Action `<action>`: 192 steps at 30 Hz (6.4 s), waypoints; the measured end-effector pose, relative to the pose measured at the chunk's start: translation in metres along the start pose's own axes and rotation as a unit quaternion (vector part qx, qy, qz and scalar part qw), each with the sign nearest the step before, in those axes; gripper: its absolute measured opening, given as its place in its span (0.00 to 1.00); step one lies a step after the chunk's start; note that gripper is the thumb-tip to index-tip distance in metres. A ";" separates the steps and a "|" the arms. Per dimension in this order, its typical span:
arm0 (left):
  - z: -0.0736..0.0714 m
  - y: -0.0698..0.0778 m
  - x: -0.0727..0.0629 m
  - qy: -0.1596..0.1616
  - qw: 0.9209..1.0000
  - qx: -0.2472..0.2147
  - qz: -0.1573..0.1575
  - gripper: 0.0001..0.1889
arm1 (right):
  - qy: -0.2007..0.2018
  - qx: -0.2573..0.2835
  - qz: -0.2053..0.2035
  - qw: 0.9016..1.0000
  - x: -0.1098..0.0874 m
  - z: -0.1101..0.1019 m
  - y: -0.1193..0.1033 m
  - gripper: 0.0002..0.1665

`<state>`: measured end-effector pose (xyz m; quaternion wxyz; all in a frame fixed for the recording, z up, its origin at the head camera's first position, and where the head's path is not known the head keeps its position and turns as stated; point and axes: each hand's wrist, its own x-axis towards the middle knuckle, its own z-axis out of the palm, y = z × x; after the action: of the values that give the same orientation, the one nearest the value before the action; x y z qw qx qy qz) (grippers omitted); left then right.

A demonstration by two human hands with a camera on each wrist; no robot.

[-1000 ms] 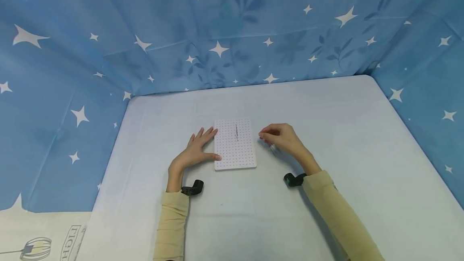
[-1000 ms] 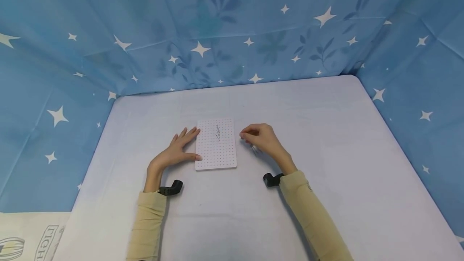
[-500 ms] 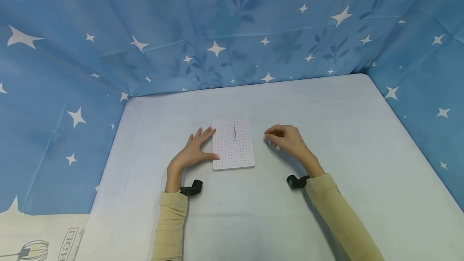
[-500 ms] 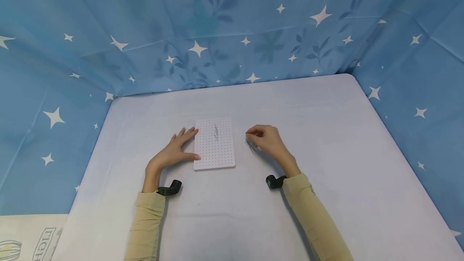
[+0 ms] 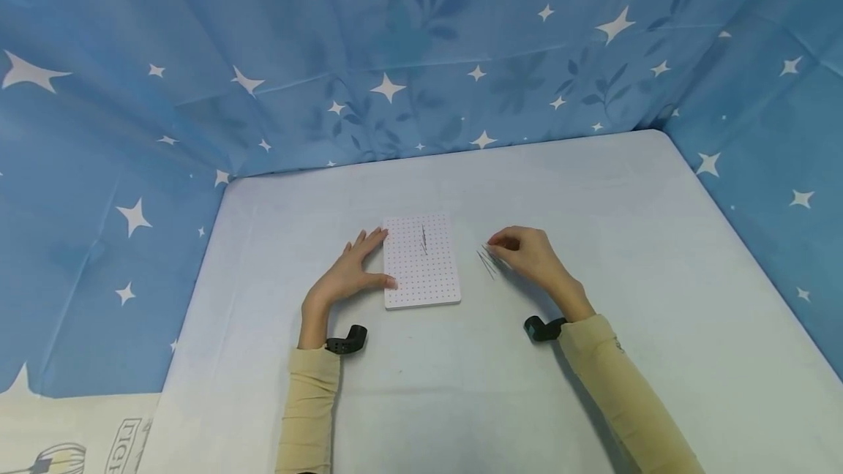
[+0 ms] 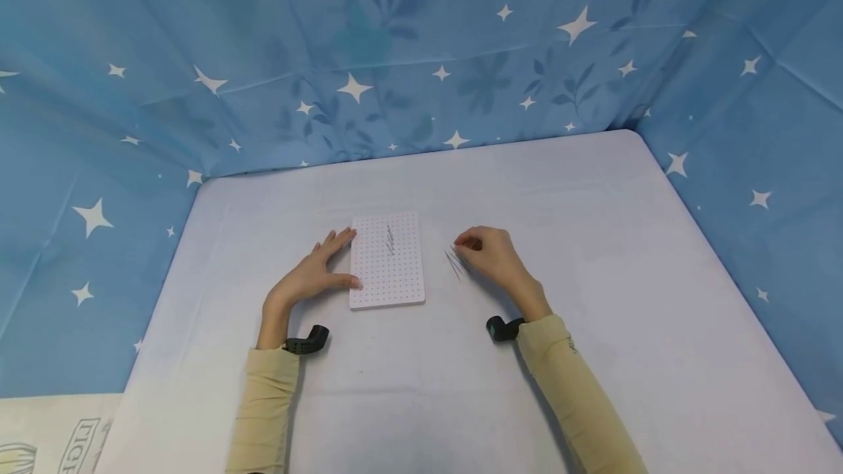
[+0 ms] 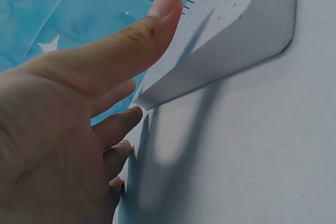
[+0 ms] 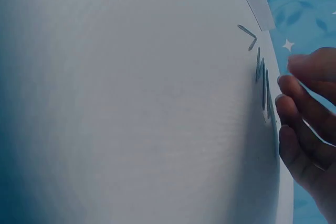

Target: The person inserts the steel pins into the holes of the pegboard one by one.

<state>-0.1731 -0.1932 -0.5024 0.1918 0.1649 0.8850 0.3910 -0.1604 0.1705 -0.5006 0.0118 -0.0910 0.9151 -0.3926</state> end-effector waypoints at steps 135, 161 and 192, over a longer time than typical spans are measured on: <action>0.002 -0.010 0.010 -0.002 1.000 0.013 0.006 0.54 | -0.105 0.136 -0.043 0.984 0.049 0.025 -0.051 0.07; 0.000 -0.008 0.010 -0.003 1.000 0.006 0.012 0.54 | -0.135 0.138 -0.040 0.980 0.055 0.044 -0.064 0.10; 0.000 -0.009 0.011 -0.005 1.000 0.013 0.014 0.54 | -0.152 0.053 -0.067 0.985 0.053 0.052 -0.075 0.05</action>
<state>-0.1837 -0.1942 -0.5116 0.1880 0.1820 0.8866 0.3814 -0.1958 0.0732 -0.4802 0.1290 -0.2098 0.8723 -0.4223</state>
